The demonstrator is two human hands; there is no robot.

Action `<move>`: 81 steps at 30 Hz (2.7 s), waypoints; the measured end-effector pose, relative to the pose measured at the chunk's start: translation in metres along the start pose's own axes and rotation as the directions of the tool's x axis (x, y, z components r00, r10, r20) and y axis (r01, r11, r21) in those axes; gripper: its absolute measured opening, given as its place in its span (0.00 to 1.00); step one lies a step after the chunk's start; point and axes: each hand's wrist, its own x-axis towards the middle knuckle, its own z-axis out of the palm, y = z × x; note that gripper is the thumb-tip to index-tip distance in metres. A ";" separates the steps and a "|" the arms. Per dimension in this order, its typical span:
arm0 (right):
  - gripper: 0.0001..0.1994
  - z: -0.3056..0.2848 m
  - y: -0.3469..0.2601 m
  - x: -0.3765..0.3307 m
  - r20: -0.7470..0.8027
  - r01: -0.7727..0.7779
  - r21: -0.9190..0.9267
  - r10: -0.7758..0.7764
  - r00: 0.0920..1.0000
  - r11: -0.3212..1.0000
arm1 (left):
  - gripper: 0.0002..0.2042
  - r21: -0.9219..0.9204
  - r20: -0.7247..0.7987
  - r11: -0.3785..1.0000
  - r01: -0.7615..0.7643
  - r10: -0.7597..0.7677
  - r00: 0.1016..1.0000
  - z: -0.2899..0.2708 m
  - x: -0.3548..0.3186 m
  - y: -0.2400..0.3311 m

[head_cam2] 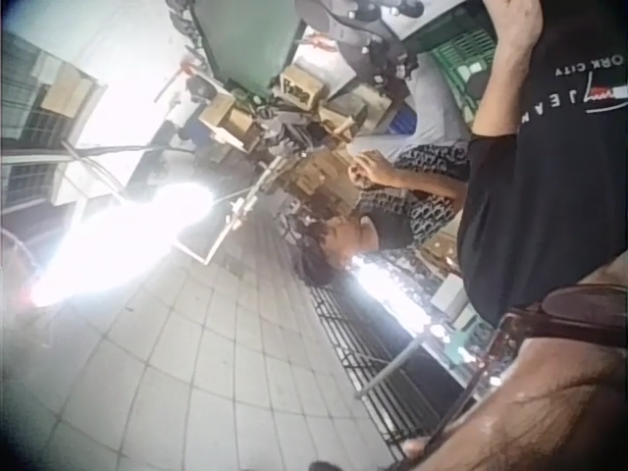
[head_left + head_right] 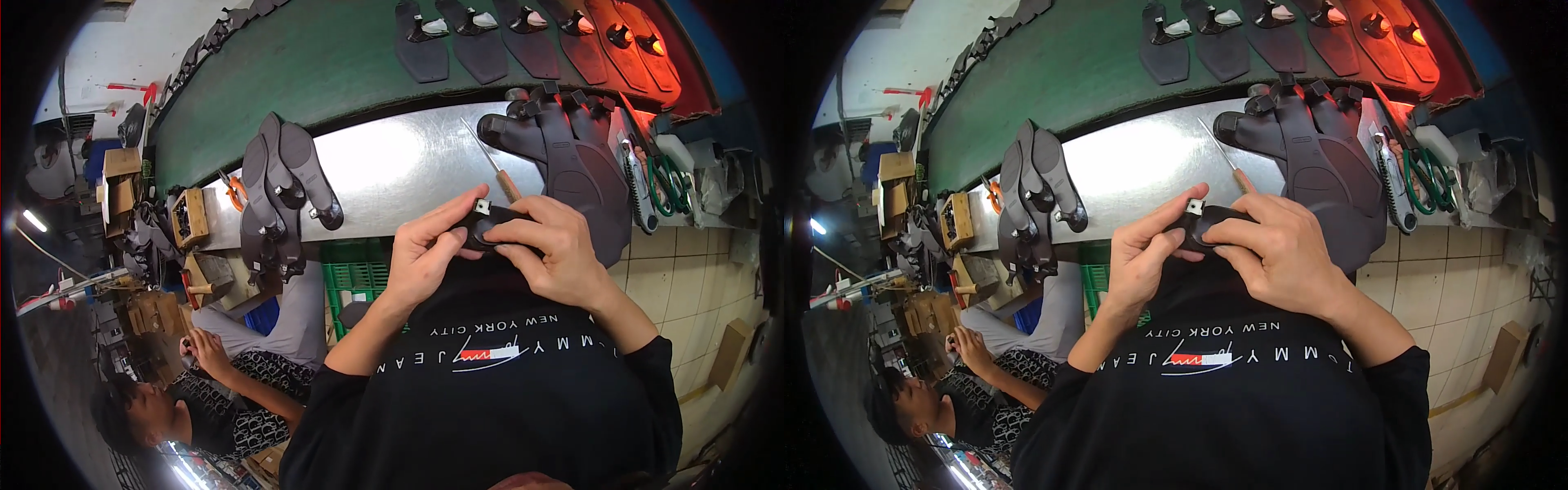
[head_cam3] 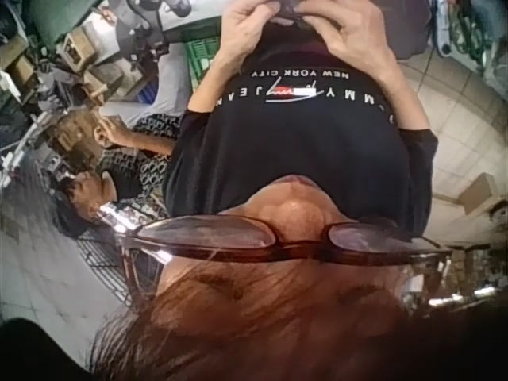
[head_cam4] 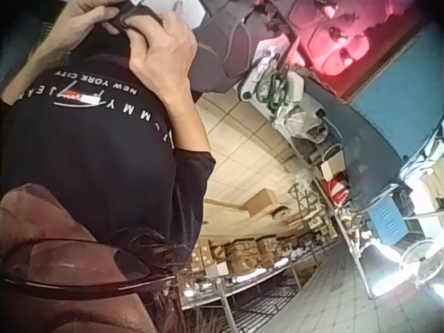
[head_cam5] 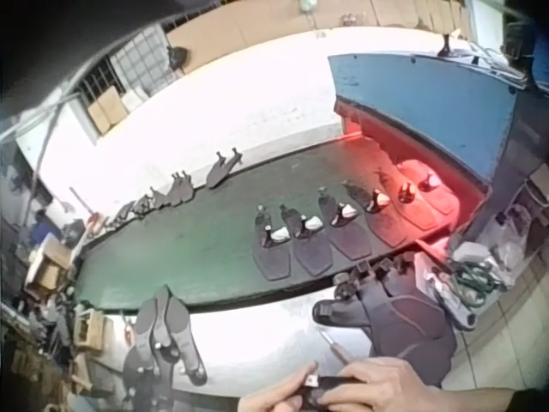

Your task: Assembling shoe components on an assembly line by trimming and joining parts.

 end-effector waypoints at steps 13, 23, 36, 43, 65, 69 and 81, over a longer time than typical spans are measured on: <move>0.14 -0.004 0.015 0.001 0.069 -0.054 0.106 0.047 0.996 0.993 | 0.19 -0.029 -0.047 0.996 0.083 -0.084 0.995 0.003 0.020 -0.002; 0.10 0.007 0.022 0.001 -0.122 0.044 -0.030 -0.048 0.991 0.999 | 0.18 -0.099 -0.088 0.987 0.126 -0.135 0.987 0.004 0.030 0.002; 0.10 0.002 0.014 -0.004 -0.143 0.036 0.058 -0.027 0.989 0.998 | 0.20 -0.146 0.079 0.930 0.337 -0.328 0.941 -0.012 0.013 0.010; 0.08 0.008 0.014 -0.008 -0.099 0.055 0.016 -0.053 0.994 0.998 | 0.15 0.017 0.046 0.949 0.313 -0.314 0.948 -0.007 0.005 0.006; 0.03 -0.010 0.002 0.027 -0.202 0.117 0.143 -0.087 0.976 0.983 | 0.04 0.086 -0.248 0.992 0.090 -0.066 0.967 -0.045 -0.019 0.003; 0.05 -0.018 0.032 0.037 -0.561 0.117 0.052 -0.068 0.825 0.992 | 0.07 -0.439 -0.434 0.865 -0.243 0.032 0.900 -0.100 -0.035 0.007; 0.12 0.055 0.061 0.032 -0.222 -0.178 -0.139 0.144 0.964 0.974 | 0.07 -0.847 -0.355 0.507 -0.162 -0.312 0.882 -0.077 -0.018 -0.003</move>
